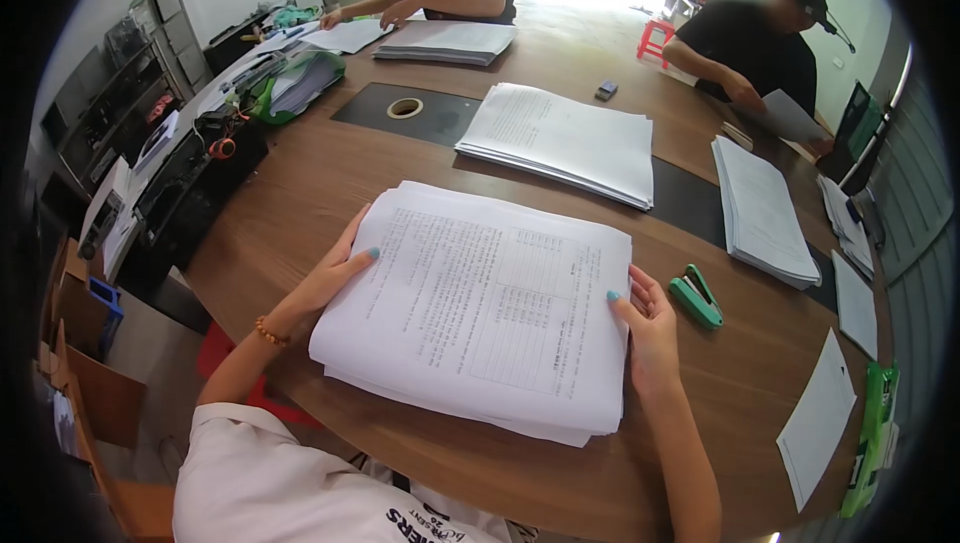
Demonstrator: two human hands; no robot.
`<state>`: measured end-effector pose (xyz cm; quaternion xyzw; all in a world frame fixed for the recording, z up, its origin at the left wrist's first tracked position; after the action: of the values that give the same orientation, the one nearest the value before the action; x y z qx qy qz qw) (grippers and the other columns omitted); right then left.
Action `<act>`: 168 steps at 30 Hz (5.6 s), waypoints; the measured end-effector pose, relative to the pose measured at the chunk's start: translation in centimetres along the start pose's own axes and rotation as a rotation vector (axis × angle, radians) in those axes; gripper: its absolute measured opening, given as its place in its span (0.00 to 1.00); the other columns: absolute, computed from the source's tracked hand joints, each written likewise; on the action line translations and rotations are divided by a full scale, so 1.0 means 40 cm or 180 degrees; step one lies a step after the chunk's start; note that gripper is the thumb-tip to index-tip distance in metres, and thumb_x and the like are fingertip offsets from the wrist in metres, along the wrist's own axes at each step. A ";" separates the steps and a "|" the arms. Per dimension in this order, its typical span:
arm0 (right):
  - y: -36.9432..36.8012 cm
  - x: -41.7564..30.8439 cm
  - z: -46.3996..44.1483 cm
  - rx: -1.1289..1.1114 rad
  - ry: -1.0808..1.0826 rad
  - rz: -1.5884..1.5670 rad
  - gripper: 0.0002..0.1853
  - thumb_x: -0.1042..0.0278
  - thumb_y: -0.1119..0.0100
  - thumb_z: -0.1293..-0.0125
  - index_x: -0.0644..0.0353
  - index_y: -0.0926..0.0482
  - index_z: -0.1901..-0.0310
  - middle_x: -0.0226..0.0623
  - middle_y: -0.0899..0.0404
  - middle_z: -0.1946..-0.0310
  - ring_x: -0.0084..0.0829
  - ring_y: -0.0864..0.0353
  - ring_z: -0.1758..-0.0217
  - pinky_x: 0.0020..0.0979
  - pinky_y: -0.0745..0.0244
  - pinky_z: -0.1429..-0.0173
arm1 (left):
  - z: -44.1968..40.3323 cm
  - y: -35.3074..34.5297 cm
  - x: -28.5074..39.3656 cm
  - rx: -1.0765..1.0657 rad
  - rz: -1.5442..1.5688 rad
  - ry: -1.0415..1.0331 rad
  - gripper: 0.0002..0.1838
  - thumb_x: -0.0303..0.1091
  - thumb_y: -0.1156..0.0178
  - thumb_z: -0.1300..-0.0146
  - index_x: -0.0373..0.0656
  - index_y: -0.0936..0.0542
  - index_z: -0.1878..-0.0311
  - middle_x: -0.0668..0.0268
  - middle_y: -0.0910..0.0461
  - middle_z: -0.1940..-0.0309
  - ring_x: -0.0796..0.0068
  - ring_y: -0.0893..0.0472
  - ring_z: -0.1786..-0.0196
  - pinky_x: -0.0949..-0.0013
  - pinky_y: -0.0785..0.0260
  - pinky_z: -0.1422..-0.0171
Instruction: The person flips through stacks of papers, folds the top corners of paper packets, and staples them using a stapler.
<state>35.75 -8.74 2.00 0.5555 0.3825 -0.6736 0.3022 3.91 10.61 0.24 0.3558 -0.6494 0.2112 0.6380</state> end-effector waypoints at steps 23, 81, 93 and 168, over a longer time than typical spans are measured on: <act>0.009 0.016 0.002 -0.0126 0.0155 0.0049 0.27 0.73 0.43 0.40 0.68 0.38 0.40 0.44 0.32 0.47 0.27 0.29 0.46 0.26 0.32 0.43 | 0.149 -0.267 0.501 -0.0716 -0.0349 -0.4113 0.19 0.23 0.44 0.46 0.50 0.27 0.50 0.54 0.35 0.47 0.55 0.32 0.45 0.59 0.38 0.43; 0.020 0.022 0.005 -0.0015 0.0087 0.0431 0.28 0.68 0.38 0.43 0.56 0.33 0.40 0.38 0.40 0.53 0.24 0.32 0.55 0.25 0.27 0.54 | -0.329 -0.477 0.194 -0.1365 -0.1596 -0.1113 0.25 0.37 0.33 0.51 0.39 0.23 0.49 0.61 0.27 0.49 0.63 0.32 0.43 0.63 0.40 0.38; -0.020 -0.061 0.002 0.0317 0.1555 0.3401 0.26 0.58 0.36 0.47 0.65 0.25 0.49 0.44 0.40 0.45 0.36 0.32 0.53 0.34 0.29 0.52 | -0.334 -0.445 0.207 -0.1777 -0.1203 -0.0702 0.31 0.27 0.33 0.53 0.38 0.29 0.42 0.60 0.29 0.45 0.67 0.26 0.47 0.69 0.30 0.45; 0.043 -0.059 -0.143 0.0097 0.0747 0.1889 0.19 0.60 0.28 0.55 0.64 0.21 0.66 0.35 0.20 0.69 0.20 0.24 0.71 0.22 0.28 0.67 | -0.330 -0.421 0.220 -0.1414 -0.1535 -0.1757 0.11 0.17 0.34 0.63 0.49 0.17 0.80 0.76 0.24 0.78 0.82 0.30 0.69 0.71 0.51 0.51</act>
<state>40.62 -4.83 3.50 0.7212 0.2259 -0.4930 0.4309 25.76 7.47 7.12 0.3946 -0.7237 -0.1921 0.5326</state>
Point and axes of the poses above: each hand's wrist, its own z-axis away from the middle knuckle, its own y-axis out of the back of the hand, x = y × z, the point moved 4 cm from there along -z, towards the middle knuckle
